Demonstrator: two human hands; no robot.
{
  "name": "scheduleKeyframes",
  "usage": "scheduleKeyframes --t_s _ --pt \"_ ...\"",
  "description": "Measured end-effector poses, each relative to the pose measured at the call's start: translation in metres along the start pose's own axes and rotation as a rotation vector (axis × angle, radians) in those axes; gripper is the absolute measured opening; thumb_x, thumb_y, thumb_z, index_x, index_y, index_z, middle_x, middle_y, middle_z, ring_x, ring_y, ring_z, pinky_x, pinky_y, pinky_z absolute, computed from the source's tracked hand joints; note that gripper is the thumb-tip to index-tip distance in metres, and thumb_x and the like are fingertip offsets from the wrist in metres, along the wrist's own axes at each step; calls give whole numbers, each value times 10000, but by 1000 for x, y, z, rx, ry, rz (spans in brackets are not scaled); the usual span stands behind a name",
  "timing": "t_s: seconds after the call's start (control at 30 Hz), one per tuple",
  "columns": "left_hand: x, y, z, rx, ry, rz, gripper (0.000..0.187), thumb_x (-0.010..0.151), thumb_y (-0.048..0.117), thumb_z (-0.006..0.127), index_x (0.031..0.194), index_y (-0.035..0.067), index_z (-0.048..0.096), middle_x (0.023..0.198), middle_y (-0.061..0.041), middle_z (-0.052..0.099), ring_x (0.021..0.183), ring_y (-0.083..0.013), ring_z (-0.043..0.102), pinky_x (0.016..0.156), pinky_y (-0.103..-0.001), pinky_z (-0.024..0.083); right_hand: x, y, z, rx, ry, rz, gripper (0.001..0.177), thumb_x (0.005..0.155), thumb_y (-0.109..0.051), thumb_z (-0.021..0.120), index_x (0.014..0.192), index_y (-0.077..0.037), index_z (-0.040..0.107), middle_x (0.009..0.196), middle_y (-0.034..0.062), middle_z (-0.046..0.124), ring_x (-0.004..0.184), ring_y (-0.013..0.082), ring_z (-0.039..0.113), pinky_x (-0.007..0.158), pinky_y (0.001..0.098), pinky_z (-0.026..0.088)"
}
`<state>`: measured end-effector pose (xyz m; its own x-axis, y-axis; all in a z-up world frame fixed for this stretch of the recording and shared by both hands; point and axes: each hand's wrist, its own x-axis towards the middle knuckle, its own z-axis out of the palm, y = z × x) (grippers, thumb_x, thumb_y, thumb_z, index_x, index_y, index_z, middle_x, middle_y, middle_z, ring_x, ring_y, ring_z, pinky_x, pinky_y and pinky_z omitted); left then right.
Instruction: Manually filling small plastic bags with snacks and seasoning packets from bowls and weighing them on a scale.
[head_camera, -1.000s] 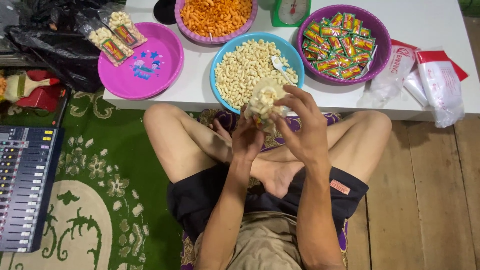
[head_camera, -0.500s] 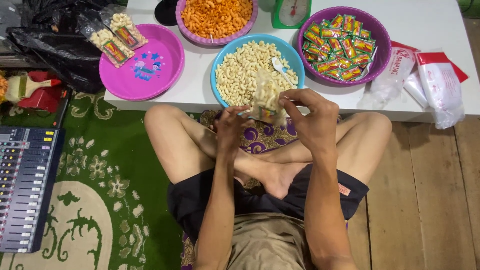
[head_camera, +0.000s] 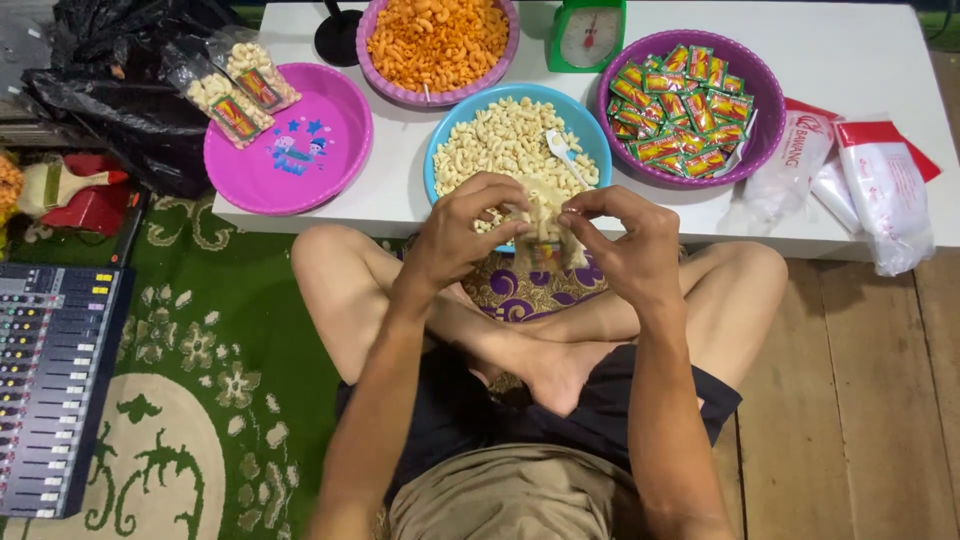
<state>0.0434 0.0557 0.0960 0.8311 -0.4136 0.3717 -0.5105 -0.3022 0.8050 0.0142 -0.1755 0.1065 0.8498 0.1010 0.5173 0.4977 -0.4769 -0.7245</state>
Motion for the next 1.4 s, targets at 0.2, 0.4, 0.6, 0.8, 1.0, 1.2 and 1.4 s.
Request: scheduleKeyframes --t_s 0.2,0.4,0.6,0.8,1.0,1.2,1.4 --pt "30 -31 -14 147 -37 0 115 888 92 780 989 133 743 994 -95 713 863 -280 752 754 -343 621 24 0 -8 -74 -89 -164 110 870 54 801 926 -17 738 918 161 735 824 362 729 770 457 592" --pt "44 -82 14 281 206 77 131 949 27 701 995 139 750 983 -23 727 906 -222 750 799 -315 618 44 34 8 -93 -195 -113 62 895 34 744 934 -8 720 872 190 716 807 381 727 721 453 600" --pt "27 -125 44 238 286 -33 133 944 2 703 1002 108 758 998 -38 738 928 -238 745 808 -345 623 41 69 29 -193 -213 10 29 912 -64 750 889 -50 740 799 153 723 738 349 722 674 445 584" --pt "26 -66 24 130 229 -87 160 905 -49 674 979 85 719 1031 -79 704 924 -286 736 769 -369 642 45 69 36 -228 -225 113 197 1016 -312 680 951 -147 766 757 120 675 720 364 699 684 479 573" --pt "33 -87 30 77 287 -136 113 931 32 637 938 97 729 957 -89 707 859 -302 742 709 -340 637 54 79 54 -279 -205 122 103 868 -70 732 915 -151 776 748 42 687 685 252 720 640 383 567" --pt "67 -98 38 258 255 -148 136 790 41 714 789 57 580 695 -143 603 752 -413 686 713 -543 545 62 84 62 -316 -188 45 155 872 -28 689 953 -125 779 785 114 650 737 362 688 674 436 550" --pt "72 -88 22 296 186 -192 302 769 -27 724 1029 96 635 823 -116 688 881 -384 718 808 -496 565 55 87 52 -390 -86 -10 153 850 -39 744 946 -145 798 778 81 648 749 315 694 683 413 555"
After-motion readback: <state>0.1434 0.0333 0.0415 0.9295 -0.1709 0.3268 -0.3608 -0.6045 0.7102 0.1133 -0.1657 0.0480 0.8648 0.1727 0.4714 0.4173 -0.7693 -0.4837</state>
